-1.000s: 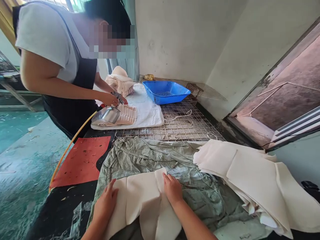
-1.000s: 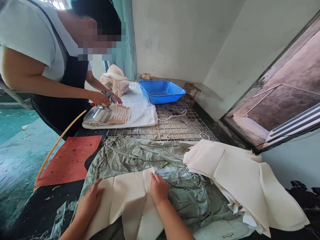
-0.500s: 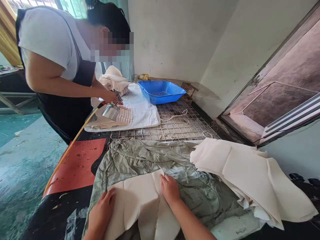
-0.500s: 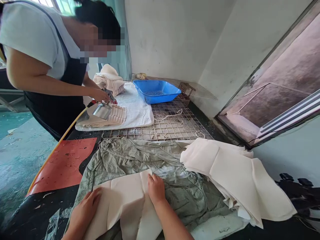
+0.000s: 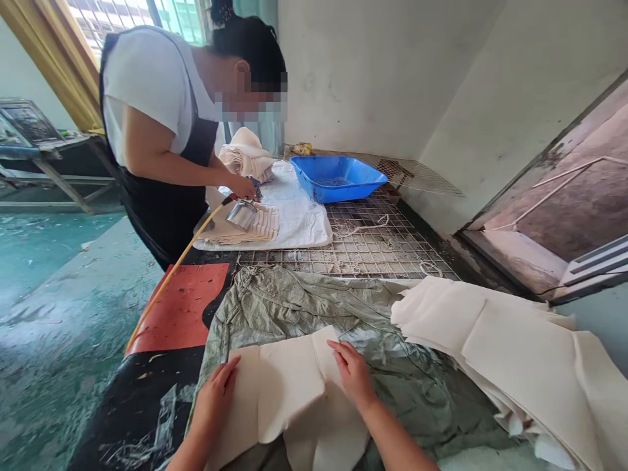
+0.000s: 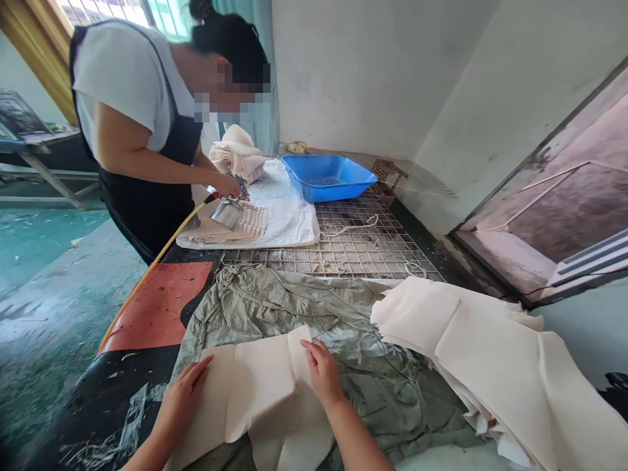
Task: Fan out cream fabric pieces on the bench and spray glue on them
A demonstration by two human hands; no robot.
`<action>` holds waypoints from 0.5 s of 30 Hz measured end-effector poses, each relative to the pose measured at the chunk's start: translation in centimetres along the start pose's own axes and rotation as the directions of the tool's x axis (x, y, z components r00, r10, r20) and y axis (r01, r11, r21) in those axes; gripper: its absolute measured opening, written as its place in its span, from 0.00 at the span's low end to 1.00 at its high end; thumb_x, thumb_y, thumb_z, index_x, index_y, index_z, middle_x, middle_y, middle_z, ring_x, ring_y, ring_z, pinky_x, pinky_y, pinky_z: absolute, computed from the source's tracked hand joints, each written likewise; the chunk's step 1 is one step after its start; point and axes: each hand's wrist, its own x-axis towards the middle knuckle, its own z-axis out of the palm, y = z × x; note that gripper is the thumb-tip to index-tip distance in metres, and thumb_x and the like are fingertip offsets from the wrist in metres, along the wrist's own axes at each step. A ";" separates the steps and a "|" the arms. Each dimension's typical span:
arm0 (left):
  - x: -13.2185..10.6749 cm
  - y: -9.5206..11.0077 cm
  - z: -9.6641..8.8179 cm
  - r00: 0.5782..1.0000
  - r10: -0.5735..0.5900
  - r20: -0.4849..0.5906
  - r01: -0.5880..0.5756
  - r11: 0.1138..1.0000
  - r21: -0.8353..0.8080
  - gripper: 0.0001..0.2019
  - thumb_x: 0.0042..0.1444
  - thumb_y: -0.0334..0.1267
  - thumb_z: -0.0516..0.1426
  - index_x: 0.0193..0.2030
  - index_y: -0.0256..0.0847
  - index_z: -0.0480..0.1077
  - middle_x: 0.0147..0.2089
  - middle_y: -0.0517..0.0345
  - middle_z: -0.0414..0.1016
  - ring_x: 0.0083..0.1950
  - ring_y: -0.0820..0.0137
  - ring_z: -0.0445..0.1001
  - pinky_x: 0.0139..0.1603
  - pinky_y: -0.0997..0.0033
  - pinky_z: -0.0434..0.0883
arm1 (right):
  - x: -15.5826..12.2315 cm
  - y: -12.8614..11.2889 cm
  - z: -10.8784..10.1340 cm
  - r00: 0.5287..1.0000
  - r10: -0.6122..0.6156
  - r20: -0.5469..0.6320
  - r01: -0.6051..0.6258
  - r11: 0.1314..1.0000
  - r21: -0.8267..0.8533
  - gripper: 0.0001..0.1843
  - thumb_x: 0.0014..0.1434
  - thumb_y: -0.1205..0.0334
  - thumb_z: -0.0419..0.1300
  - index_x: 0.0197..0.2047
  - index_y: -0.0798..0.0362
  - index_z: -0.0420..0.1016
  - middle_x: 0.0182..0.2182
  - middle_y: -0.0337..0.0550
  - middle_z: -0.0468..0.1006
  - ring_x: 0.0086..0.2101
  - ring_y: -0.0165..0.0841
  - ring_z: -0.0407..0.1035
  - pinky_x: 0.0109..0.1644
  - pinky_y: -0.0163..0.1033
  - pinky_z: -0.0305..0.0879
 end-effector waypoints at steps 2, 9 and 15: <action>0.0 0.4 0.3 0.999 -0.022 0.034 0.021 1.000 0.011 0.17 0.57 0.40 0.45 0.44 0.45 0.73 0.38 0.56 0.77 0.39 0.66 0.75 0.41 0.69 0.72 | 0.1 0.4 -0.3 0.997 0.081 0.004 -0.081 0.991 0.111 0.16 0.60 0.59 0.49 0.43 0.51 0.76 0.36 0.46 0.78 0.38 0.35 0.72 0.42 0.38 0.70; -0.4 1.2 1.1 0.977 -0.159 0.142 0.123 0.965 0.231 0.17 0.59 0.34 0.45 0.49 0.45 0.71 0.43 0.57 0.75 0.39 0.68 0.75 0.41 0.72 0.69 | -0.1 2.0 0.3 0.993 0.076 0.095 -0.064 0.990 -0.122 0.18 0.59 0.64 0.46 0.44 0.52 0.76 0.38 0.47 0.79 0.39 0.36 0.73 0.43 0.39 0.69; -0.5 1.6 1.1 0.969 -0.179 0.169 0.106 0.924 0.368 0.17 0.62 0.35 0.44 0.52 0.44 0.69 0.48 0.54 0.74 0.37 0.67 0.75 0.37 0.70 0.68 | -0.5 2.0 1.2 0.992 0.068 0.111 -0.028 0.944 -0.328 0.17 0.57 0.68 0.49 0.44 0.49 0.77 0.34 0.44 0.78 0.35 0.37 0.70 0.39 0.42 0.66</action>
